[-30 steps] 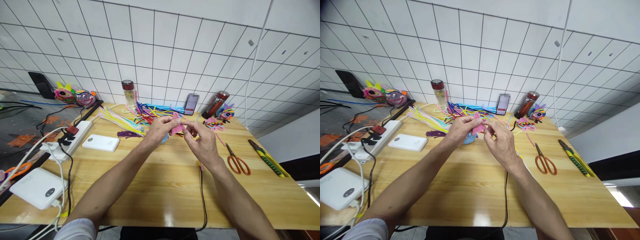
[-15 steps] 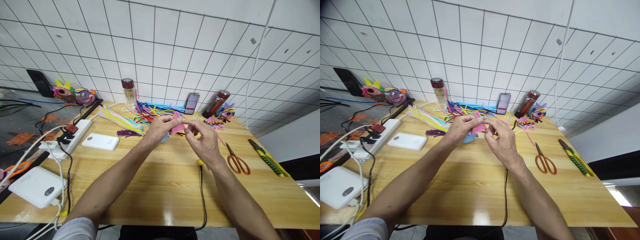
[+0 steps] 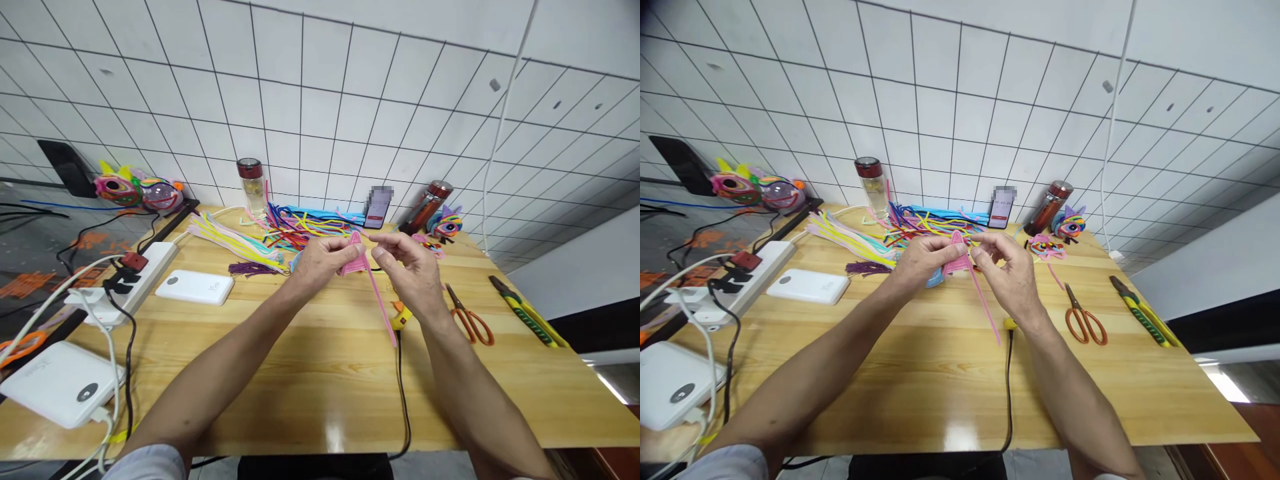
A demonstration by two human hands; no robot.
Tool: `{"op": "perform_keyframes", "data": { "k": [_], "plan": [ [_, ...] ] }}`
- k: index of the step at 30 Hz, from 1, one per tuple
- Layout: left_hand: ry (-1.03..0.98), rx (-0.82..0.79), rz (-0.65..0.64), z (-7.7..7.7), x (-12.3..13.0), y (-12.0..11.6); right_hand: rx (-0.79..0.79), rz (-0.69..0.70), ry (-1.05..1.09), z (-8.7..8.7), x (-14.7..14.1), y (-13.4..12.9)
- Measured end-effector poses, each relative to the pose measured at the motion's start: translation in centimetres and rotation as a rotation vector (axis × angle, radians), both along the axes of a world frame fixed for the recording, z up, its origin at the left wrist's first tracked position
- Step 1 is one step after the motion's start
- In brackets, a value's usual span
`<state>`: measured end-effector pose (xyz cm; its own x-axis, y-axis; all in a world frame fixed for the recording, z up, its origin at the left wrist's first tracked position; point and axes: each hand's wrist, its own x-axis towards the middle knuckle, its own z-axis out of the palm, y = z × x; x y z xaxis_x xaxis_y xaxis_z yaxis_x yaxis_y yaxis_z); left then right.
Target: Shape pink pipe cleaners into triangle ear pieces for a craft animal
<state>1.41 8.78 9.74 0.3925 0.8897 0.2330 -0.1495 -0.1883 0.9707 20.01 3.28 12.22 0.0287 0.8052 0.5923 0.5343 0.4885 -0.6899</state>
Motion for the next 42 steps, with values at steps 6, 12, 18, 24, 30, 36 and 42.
{"op": "perform_keyframes", "data": {
  "k": [6,12,18,24,30,36,42],
  "plan": [
    [0.095,0.215,0.086,0.3,0.6,-0.9,0.063,-0.039,-0.046,-0.1,-0.3,-0.2],
    [0.236,0.651,0.317,-0.8,1.0,-1.1,0.156,-0.117,-0.104,-0.5,-1.2,-0.6],
    [0.297,0.905,0.444,-1.8,1.3,-1.0,0.192,-0.165,-0.098,-0.8,-1.9,-0.9],
    [0.317,1.001,0.501,-2.2,1.6,-1.1,0.128,-0.175,-0.027,-1.2,-2.1,-0.9],
    [0.301,0.990,0.472,-2.2,1.6,-1.2,0.113,-0.163,0.008,-1.3,-2.2,-0.8],
    [0.287,1.048,0.491,-2.2,1.6,-1.1,0.124,-0.179,0.008,-1.3,-2.2,-0.8],
    [0.280,1.006,0.469,-2.3,1.7,-1.0,0.140,-0.174,0.006,-1.4,-2.2,-0.7]
  ]
}}
